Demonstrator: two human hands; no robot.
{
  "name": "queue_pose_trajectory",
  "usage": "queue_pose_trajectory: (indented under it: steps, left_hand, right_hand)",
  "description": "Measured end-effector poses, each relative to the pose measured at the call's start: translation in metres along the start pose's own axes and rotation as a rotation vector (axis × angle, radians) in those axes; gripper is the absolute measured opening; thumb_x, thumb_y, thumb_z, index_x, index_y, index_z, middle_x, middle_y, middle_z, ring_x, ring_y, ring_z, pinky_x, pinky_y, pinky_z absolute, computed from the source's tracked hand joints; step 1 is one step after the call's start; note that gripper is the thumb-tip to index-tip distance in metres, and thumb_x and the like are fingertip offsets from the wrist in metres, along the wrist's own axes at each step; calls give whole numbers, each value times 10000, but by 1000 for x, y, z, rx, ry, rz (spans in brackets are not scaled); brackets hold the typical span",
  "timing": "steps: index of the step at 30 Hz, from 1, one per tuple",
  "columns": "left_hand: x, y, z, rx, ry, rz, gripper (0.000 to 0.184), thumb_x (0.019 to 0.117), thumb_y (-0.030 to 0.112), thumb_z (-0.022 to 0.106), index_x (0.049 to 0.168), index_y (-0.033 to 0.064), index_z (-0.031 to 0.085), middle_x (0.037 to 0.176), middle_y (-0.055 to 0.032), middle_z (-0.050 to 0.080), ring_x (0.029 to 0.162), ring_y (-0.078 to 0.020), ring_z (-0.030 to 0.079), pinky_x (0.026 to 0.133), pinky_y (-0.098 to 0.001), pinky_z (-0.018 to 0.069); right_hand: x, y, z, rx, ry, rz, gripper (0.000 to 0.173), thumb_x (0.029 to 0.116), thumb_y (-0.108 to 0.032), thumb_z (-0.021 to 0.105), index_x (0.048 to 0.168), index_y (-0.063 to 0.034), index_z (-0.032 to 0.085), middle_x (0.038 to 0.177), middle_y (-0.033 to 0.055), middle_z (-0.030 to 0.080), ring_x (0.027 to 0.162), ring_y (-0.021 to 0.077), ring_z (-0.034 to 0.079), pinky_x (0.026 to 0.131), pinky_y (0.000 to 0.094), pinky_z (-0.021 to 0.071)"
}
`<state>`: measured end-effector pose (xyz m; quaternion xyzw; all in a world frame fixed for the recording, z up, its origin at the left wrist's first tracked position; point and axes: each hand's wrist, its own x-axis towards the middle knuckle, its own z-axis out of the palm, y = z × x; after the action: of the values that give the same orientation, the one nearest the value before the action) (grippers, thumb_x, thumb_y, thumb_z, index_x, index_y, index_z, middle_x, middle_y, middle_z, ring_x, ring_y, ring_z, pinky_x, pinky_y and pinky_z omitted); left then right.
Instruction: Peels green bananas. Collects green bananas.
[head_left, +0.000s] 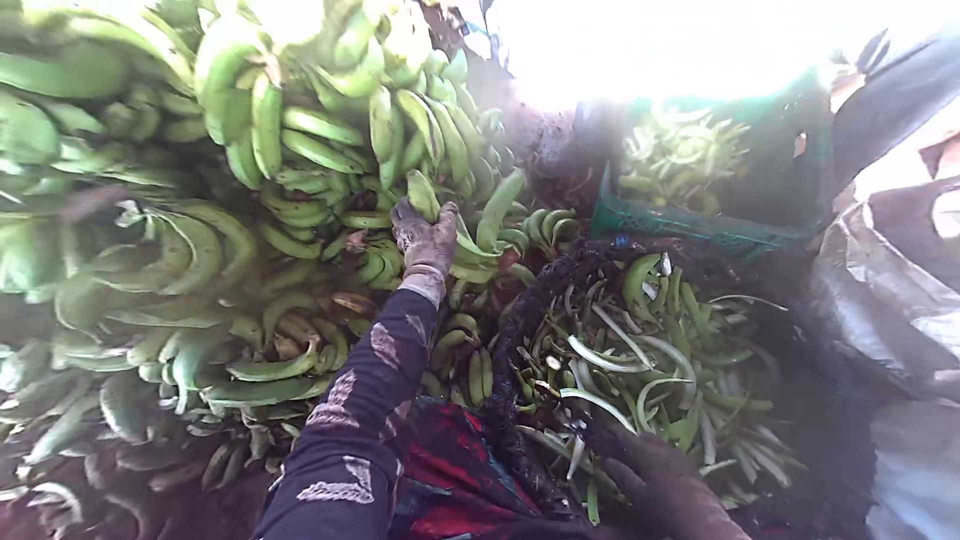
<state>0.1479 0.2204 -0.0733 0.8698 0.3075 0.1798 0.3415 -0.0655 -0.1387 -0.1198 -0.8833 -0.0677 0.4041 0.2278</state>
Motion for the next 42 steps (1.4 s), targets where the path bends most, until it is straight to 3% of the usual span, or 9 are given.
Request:
queue_pose_trajectory:
  steps: [7,12,17,22,28,34,38,40,42]
  left_hand:
    - [-105,73,-39,-919,-300,-117,503,938,260,694,1375,110,496,1074,-92,671,904,-178,686,767,-386,600]
    - [-180,78,-25,-1066,-496,-178,437,983,321,613,1355,106,531,1080,-92,667,928,-182,667,788,-399,584]
    - [-207,28,6,-680,-328,-302,677,933,602,573,1438,160,486,1220,-165,646,1057,-309,641,861,-564,535]
    - [-188,6,14,-657,-143,-151,641,923,367,705,1419,48,455,1223,-139,638,1078,-203,650,945,-427,546]
    - [-181,48,5,-761,-168,120,639,876,429,694,1349,56,480,1103,-74,649,967,-138,661,845,-367,579]
    - [-121,75,-26,-670,48,185,763,887,424,655,1471,28,363,1321,-120,591,1190,-145,599,1013,-358,513]
    - [-128,132,-7,-670,-173,321,937,923,450,668,1586,32,153,1572,-195,341,1426,-210,401,1157,-364,396]
    - [-143,150,-1,-666,-322,293,1053,915,524,671,1611,56,35,1635,-222,210,1483,-255,318,1189,-422,352]
    - [-184,140,5,-720,-516,159,1066,906,578,660,1626,107,31,1625,-191,276,1451,-245,388,1145,-470,419]
  right_hand:
    - [-10,-67,-62,17,877,-526,880,882,-555,690,1512,10,448,1459,248,547,1364,424,513,1119,612,408]
    - [-20,-83,-55,23,1084,-659,823,847,-439,791,1422,75,505,1301,257,652,1258,431,604,1097,586,448]
    - [-55,-66,-9,-109,1060,-494,440,952,-445,625,1000,-19,724,902,180,713,920,397,697,862,604,533]
    - [-113,-28,27,16,849,-395,408,941,-457,605,900,-65,709,767,88,676,759,278,671,780,522,533]
    - [-180,-36,-9,7,820,-427,430,979,-455,616,973,-36,711,887,149,717,880,325,682,858,532,512]
    - [-228,-24,-29,353,884,-271,364,921,-267,645,1029,78,685,969,221,715,948,287,682,926,493,510]
    - [-202,-6,-45,240,1096,-358,516,1010,-469,569,1061,36,665,969,128,701,953,128,648,927,365,511]
    - [-184,-9,-49,212,1131,-414,515,1012,-467,577,1112,29,676,1048,161,721,1075,226,669,1026,459,488]
    - [-167,-14,-46,183,1113,-451,482,1006,-465,594,1137,-9,679,1081,161,720,1107,283,663,1047,533,463]
